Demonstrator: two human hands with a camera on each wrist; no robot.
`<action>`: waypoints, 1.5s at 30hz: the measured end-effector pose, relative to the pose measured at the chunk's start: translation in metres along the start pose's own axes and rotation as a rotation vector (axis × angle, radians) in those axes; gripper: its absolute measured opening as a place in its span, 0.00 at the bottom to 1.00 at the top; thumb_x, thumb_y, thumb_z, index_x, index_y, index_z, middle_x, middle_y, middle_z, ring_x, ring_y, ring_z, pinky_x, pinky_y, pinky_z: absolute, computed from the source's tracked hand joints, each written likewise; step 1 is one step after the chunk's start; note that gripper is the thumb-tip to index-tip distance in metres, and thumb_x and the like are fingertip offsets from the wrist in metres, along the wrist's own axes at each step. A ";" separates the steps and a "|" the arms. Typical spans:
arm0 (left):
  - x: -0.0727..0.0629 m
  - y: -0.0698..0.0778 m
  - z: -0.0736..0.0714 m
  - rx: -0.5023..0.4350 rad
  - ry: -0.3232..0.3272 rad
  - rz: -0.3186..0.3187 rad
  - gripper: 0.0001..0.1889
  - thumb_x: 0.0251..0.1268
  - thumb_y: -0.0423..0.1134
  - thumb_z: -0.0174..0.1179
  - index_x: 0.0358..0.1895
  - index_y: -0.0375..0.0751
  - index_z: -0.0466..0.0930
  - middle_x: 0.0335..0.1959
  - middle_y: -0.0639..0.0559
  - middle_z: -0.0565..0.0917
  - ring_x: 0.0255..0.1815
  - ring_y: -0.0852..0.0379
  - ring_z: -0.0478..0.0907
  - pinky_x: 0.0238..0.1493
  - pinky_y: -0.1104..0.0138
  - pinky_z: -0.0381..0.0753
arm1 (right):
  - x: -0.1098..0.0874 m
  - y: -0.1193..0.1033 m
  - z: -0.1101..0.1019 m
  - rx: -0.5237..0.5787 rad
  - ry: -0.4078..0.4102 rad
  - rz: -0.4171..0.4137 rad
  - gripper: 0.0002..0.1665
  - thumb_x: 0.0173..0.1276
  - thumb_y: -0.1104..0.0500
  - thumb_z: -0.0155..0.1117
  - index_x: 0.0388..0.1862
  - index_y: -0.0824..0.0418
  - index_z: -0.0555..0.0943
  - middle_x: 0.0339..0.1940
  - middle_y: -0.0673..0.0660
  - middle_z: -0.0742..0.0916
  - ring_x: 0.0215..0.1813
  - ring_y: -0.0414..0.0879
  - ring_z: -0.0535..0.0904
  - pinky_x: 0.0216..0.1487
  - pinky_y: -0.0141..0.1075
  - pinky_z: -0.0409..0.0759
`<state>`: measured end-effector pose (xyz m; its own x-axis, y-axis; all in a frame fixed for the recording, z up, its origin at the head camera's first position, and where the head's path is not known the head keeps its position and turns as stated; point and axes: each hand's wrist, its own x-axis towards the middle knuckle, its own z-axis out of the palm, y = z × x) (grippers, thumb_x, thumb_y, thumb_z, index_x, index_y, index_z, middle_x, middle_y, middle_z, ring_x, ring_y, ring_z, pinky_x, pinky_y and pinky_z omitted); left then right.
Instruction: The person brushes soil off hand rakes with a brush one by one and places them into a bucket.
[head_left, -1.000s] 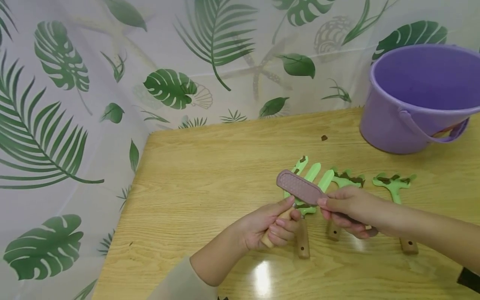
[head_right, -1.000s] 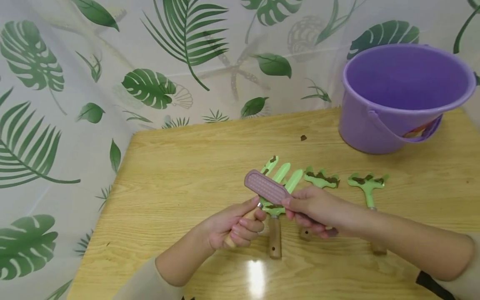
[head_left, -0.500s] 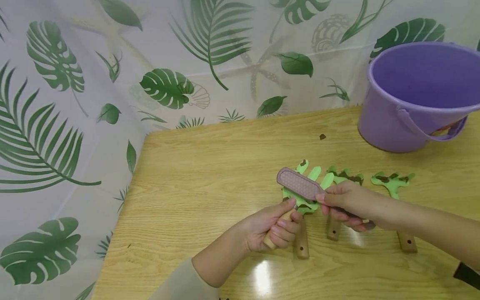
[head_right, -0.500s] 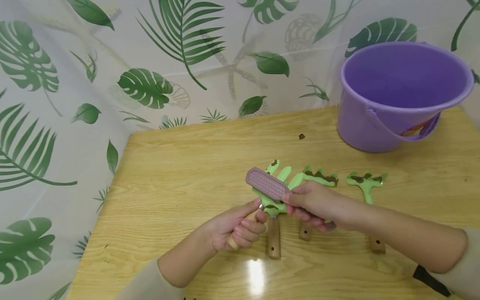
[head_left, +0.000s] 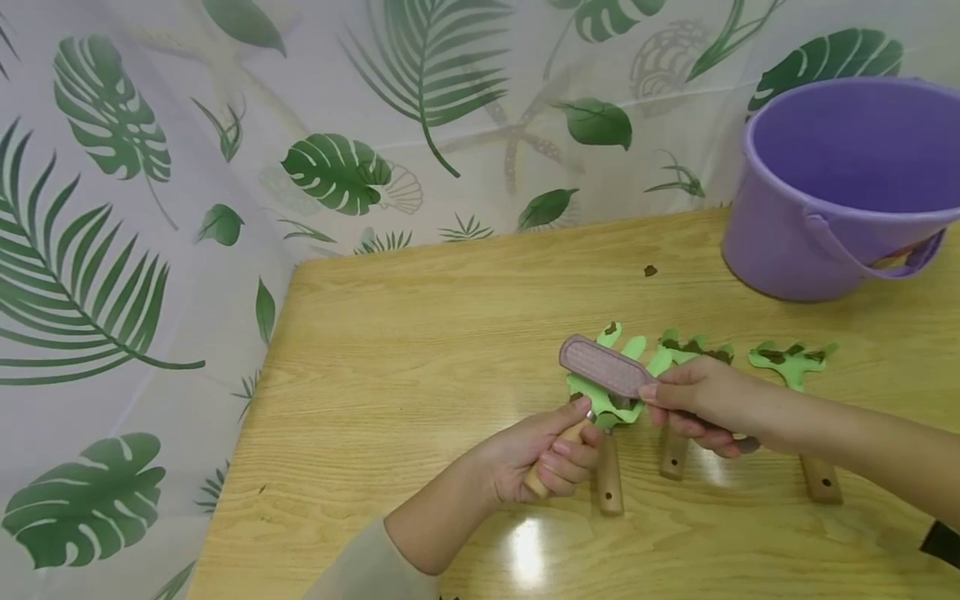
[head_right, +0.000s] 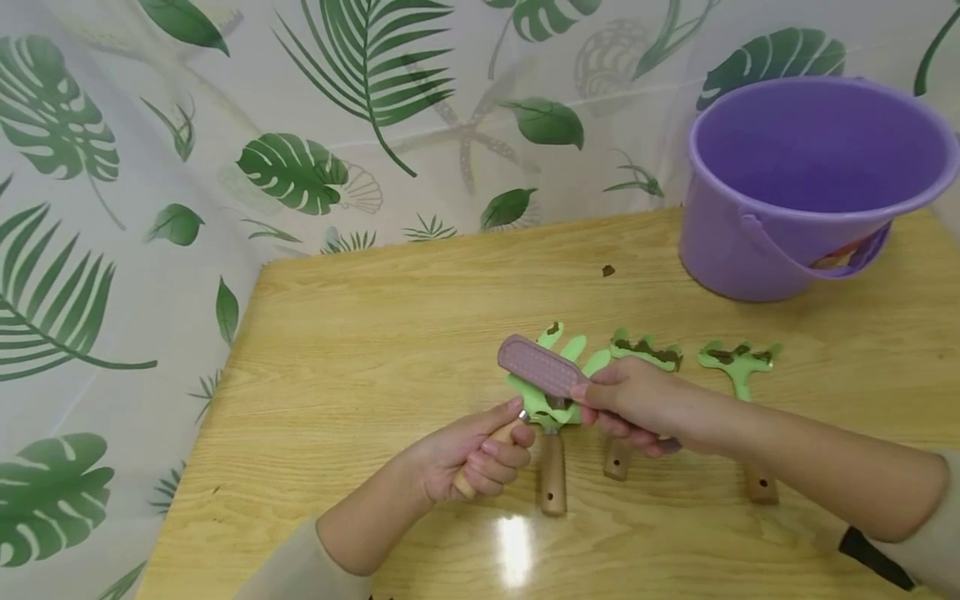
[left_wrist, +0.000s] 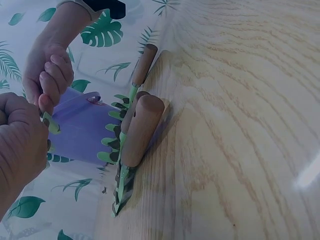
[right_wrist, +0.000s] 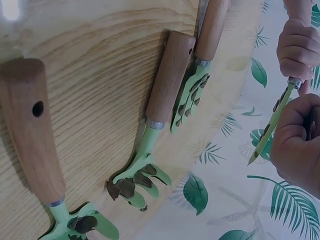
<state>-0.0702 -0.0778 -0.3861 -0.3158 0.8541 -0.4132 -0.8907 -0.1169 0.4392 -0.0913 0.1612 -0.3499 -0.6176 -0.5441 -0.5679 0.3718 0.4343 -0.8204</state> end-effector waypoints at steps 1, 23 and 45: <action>0.000 0.000 0.000 0.005 0.003 0.001 0.23 0.76 0.56 0.32 0.25 0.48 0.66 0.11 0.65 0.63 0.07 0.75 0.60 0.06 0.85 0.49 | 0.000 0.000 -0.001 -0.002 -0.002 -0.003 0.21 0.77 0.51 0.44 0.30 0.64 0.72 0.11 0.47 0.68 0.09 0.35 0.57 0.09 0.26 0.56; -0.002 0.000 -0.002 -0.003 -0.004 -0.006 0.22 0.77 0.54 0.33 0.26 0.48 0.66 0.11 0.65 0.63 0.07 0.75 0.60 0.07 0.86 0.52 | 0.001 0.004 -0.009 -0.026 -0.030 -0.035 0.21 0.77 0.51 0.44 0.28 0.63 0.71 0.11 0.46 0.67 0.08 0.35 0.58 0.09 0.26 0.55; -0.015 0.002 -0.008 0.100 -0.011 0.048 0.21 0.76 0.55 0.35 0.26 0.49 0.66 0.11 0.66 0.63 0.07 0.75 0.58 0.07 0.84 0.49 | 0.006 0.031 -0.060 0.035 0.147 0.035 0.20 0.79 0.50 0.38 0.31 0.61 0.67 0.12 0.46 0.67 0.10 0.36 0.58 0.11 0.28 0.58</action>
<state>-0.0695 -0.0950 -0.3851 -0.3527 0.8545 -0.3812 -0.8376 -0.1067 0.5358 -0.1250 0.2147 -0.3743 -0.6978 -0.4169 -0.5824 0.4171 0.4245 -0.8036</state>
